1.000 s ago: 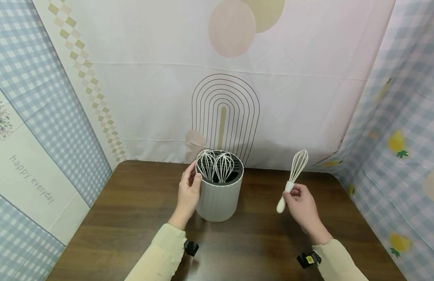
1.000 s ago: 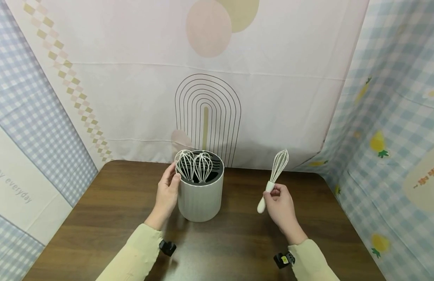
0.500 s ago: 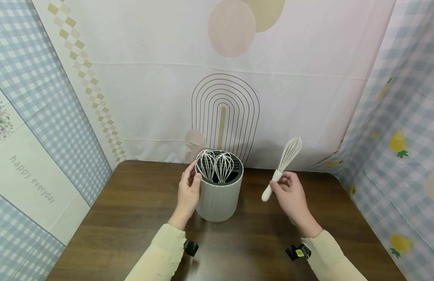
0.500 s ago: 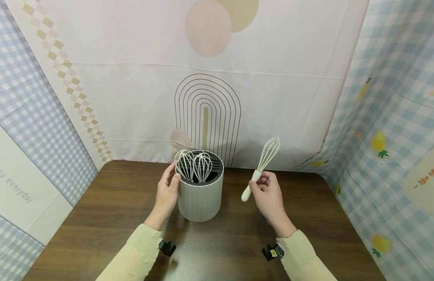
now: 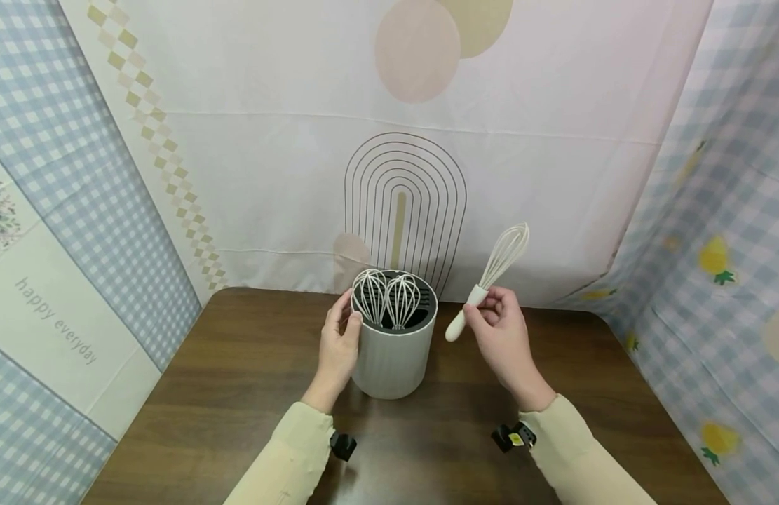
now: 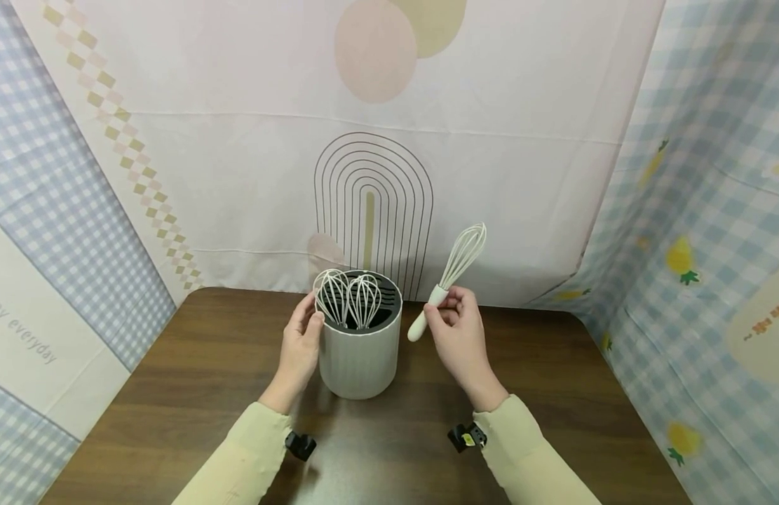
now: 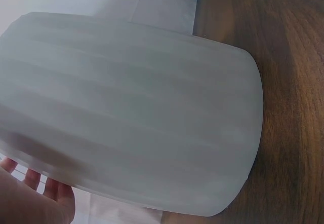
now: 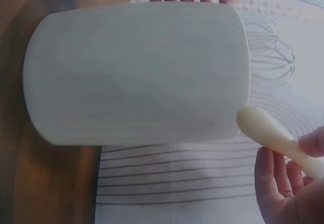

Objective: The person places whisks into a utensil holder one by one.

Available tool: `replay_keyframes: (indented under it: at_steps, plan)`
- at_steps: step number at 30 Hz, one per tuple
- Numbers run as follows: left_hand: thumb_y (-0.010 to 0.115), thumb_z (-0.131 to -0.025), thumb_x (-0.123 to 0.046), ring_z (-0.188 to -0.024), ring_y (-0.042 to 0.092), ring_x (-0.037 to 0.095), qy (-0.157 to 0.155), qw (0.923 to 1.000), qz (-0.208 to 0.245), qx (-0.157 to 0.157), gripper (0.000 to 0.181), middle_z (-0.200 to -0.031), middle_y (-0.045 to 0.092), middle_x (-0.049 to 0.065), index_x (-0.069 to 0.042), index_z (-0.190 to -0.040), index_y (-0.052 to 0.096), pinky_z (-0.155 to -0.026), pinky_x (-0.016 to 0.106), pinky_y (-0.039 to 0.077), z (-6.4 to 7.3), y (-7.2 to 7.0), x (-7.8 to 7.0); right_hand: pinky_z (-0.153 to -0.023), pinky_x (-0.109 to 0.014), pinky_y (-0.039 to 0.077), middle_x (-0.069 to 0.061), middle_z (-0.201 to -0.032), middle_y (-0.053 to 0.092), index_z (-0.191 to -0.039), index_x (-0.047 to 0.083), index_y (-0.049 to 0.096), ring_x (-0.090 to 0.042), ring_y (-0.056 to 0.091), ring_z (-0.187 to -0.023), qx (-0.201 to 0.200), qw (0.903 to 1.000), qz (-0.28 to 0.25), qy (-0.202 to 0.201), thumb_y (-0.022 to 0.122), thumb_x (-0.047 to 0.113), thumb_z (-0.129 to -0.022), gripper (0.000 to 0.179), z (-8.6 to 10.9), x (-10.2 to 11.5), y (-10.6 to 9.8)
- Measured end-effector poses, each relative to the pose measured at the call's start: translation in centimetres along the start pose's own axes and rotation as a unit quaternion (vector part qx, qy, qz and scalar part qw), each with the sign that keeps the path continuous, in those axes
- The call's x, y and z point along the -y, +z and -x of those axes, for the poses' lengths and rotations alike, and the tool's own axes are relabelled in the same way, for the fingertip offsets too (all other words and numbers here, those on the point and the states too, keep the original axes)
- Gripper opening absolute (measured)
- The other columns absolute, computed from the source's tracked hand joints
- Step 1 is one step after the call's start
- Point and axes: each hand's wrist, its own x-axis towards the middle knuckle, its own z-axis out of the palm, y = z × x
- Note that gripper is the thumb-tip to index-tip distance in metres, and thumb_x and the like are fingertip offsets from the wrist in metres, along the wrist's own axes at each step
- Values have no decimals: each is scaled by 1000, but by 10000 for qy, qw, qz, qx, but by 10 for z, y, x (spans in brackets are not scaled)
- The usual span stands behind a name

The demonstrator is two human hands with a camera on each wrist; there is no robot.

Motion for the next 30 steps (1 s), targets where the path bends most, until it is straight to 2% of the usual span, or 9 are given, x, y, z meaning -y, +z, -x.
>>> replay_keyframes:
  at_steps: [5, 11, 15, 21, 27, 30]
  plan:
    - [50, -99, -7, -120, 45, 45, 48, 10000, 79, 12, 45, -132, 47, 27, 1, -143, 43, -102, 50, 36, 0, 0, 1, -76, -28, 54, -16, -106, 53, -127, -2, 40, -20, 63, -88, -140, 9989, -288, -349, 62, 7, -93, 41, -5, 6, 12]
    - [50, -99, -7, -118, 47, 38, 61, 10000, 26, 34, 44, -132, 48, 26, 0, -143, 44, -101, 47, 38, 0, 0, 1, -74, -34, 55, -16, -107, 55, -126, -1, 40, -23, 64, -87, -318, 9957, -606, -626, 59, 7, -95, 37, -12, 8, 23]
    - [50, -99, -7, -117, 48, 38, 71, 10000, 13, 12, 44, -131, 48, 26, 0, -142, 44, -100, 48, 37, 0, 0, 0, -75, -38, 55, -19, -108, 56, -126, -3, 40, -25, 63, -86, -257, 9944, -743, -699, 58, 5, -95, 37, -15, 9, 30]
    - [50, -99, -7, -118, 46, 41, 59, 10000, -1, 47, 45, -131, 48, 23, 1, -142, 43, -101, 48, 37, 0, 0, 0, -74, -35, 55, -19, -107, 57, -126, -5, 40, -30, 62, -87, -101, 9959, -655, -616, 57, 1, -95, 36, -15, 13, 38]
    - [50, -99, -8, -118, 46, 42, 100, 9999, 30, 35, 45, -130, 48, 26, 1, -142, 43, -100, 49, 37, 0, -2, 1, -72, -27, 54, -23, -107, 57, -124, -11, 41, -44, 60, -90, 125, 9981, -252, -550, 55, -4, -94, 34, -6, 36, 43]
    - [50, -99, -8, -118, 47, 40, 97, 9999, 25, 37, 45, -131, 47, 28, 1, -142, 43, -100, 49, 37, 0, -2, 2, -71, -24, 53, -23, -107, 57, -123, -10, 43, -44, 60, -92, 233, 9986, -86, -463, 56, -3, -93, 34, -3, 40, 46]
